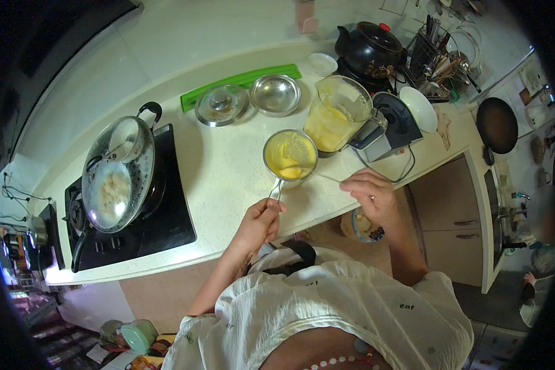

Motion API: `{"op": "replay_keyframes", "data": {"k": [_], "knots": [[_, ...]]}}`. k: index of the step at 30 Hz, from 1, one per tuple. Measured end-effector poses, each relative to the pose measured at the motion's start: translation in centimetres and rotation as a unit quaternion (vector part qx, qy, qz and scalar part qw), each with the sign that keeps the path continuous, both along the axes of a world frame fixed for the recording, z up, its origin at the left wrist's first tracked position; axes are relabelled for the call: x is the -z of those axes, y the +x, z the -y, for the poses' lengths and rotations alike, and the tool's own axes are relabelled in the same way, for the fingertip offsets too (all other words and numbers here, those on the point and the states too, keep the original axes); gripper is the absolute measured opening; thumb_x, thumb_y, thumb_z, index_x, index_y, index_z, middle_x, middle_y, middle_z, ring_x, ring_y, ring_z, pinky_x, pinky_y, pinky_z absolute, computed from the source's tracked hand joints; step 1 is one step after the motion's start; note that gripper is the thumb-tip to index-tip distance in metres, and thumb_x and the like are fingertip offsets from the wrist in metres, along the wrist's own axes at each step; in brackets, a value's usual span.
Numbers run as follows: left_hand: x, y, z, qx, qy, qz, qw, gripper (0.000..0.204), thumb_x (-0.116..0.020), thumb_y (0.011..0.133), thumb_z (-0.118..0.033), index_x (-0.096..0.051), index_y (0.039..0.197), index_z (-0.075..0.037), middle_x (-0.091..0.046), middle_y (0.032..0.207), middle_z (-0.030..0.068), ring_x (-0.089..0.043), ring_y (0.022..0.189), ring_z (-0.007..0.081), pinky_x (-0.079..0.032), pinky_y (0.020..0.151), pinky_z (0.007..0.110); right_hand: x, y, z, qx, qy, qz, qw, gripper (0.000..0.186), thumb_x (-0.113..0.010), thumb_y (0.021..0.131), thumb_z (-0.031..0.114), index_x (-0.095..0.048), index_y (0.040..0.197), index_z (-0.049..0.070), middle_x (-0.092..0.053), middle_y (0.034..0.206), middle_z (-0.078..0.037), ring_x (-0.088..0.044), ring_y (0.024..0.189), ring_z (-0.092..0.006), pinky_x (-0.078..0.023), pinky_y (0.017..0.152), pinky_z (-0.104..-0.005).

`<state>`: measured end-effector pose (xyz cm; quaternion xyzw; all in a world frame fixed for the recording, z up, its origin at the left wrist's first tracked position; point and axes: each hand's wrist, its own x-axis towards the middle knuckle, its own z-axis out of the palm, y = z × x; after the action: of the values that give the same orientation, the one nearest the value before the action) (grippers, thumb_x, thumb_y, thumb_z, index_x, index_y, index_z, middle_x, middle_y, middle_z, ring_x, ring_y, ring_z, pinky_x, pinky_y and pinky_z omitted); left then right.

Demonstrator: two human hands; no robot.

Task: The person pours a yellow liquid from a blender into a small metal pot and stirs it with a spoon. The person continues to stir the mixture in the pot for the remainder of the clip.

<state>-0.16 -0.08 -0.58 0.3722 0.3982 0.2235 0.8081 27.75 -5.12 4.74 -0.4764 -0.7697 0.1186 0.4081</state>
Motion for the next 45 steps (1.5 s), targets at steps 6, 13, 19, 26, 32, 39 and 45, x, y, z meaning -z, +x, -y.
{"op": "replay_keyframes", "data": {"k": [6, 13, 19, 26, 32, 39, 45], "knots": [[-0.4, 0.1, 0.1, 0.004, 0.006, -0.009, 1.0, 0.022, -0.044, 0.101, -0.021, -0.054, 0.099, -0.002, -0.035, 0.056, -0.003, -0.029, 0.044, 0.0063, -0.027, 0.041, 0.023, -3.0, -1.1, -4.3, 0.014, 0.082, 0.193, 0.978, 0.021, -0.071, 0.073, 0.002, -0.067, 0.093, 0.006, -0.065, 0.086, -0.007, -0.062, 0.078, -0.0242, -0.051, 0.063, -0.0334], [0.3, 0.3, 0.5, -0.013, 0.012, 0.01, 1.0, 0.021, -0.044, 0.102, -0.021, -0.053, 0.098, -0.003, -0.034, 0.055, -0.0034, -0.028, 0.044, 0.0062, -0.026, 0.04, 0.023, -5.9, -4.3, -2.6, -0.012, 0.034, 0.344, 0.938, 0.017, -0.069, 0.075, 0.01, -0.06, 0.089, 0.009, -0.055, 0.077, -0.004, -0.058, 0.075, -0.0228, -0.05, 0.059, -0.0348], [0.3, 0.4, 0.5, -0.006, -0.002, 0.015, 1.0, 0.021, -0.044, 0.102, -0.021, -0.053, 0.098, -0.002, -0.036, 0.055, -0.0028, -0.03, 0.045, 0.0064, -0.028, 0.041, 0.023, -6.1, -5.2, -3.7, -0.021, 0.051, 0.289, 0.956, 0.011, -0.063, 0.075, 0.01, -0.058, 0.084, 0.007, -0.056, 0.079, -0.005, -0.06, 0.078, -0.0234, -0.05, 0.061, -0.0358], [0.5, 0.3, 0.6, -0.006, 0.018, 0.012, 1.0, 0.022, -0.043, 0.102, -0.021, -0.053, 0.098, -0.002, -0.037, 0.055, -0.0027, -0.03, 0.044, 0.0067, -0.029, 0.042, 0.023, -8.3, -6.0, -6.1, -0.054, -0.01, 0.358, 0.932, 0.007, -0.065, 0.08, 0.004, -0.062, 0.085, 0.005, -0.06, 0.077, -0.007, -0.061, 0.074, -0.0235, -0.049, 0.06, -0.0342], [0.7, 0.3, 0.6, -0.013, 0.004, 0.02, 1.0, 0.023, -0.042, 0.102, -0.022, -0.053, 0.099, -0.002, -0.036, 0.055, -0.0028, -0.029, 0.044, 0.0064, -0.028, 0.042, 0.023, -7.1, -4.1, -5.3, -0.001, -0.099, 0.094, 0.991, 0.012, -0.055, 0.09, 0.002, -0.067, 0.094, 0.001, -0.068, 0.084, -0.009, -0.067, 0.074, -0.0182, -0.05, 0.062, -0.0274], [0.1, 0.3, 0.3, 0.001, 0.003, 0.007, 1.0, 0.023, -0.043, 0.102, -0.023, -0.053, 0.098, -0.002, -0.035, 0.057, -0.003, -0.028, 0.045, 0.0064, -0.027, 0.041, 0.023, 1.5, 1.0, -3.6, 0.089, -0.106, -0.182, 0.974, 0.017, -0.053, 0.095, 0.006, -0.066, 0.104, 0.0, -0.07, 0.095, -0.009, -0.066, 0.083, -0.0142, -0.051, 0.065, -0.0245], [0.3, 0.2, 0.1, 0.001, -0.012, 0.008, 1.0, 0.022, -0.042, 0.102, -0.02, -0.052, 0.099, -0.001, -0.035, 0.056, -0.0027, -0.028, 0.043, 0.0066, -0.027, 0.041, 0.024, 7.3, 1.2, -2.0, 0.08, -0.132, -0.351, 0.924, 0.022, -0.05, 0.099, 0.012, -0.063, 0.109, -0.004, -0.069, 0.095, -0.011, -0.064, 0.084, -0.0151, -0.051, 0.066, -0.0249]]}}
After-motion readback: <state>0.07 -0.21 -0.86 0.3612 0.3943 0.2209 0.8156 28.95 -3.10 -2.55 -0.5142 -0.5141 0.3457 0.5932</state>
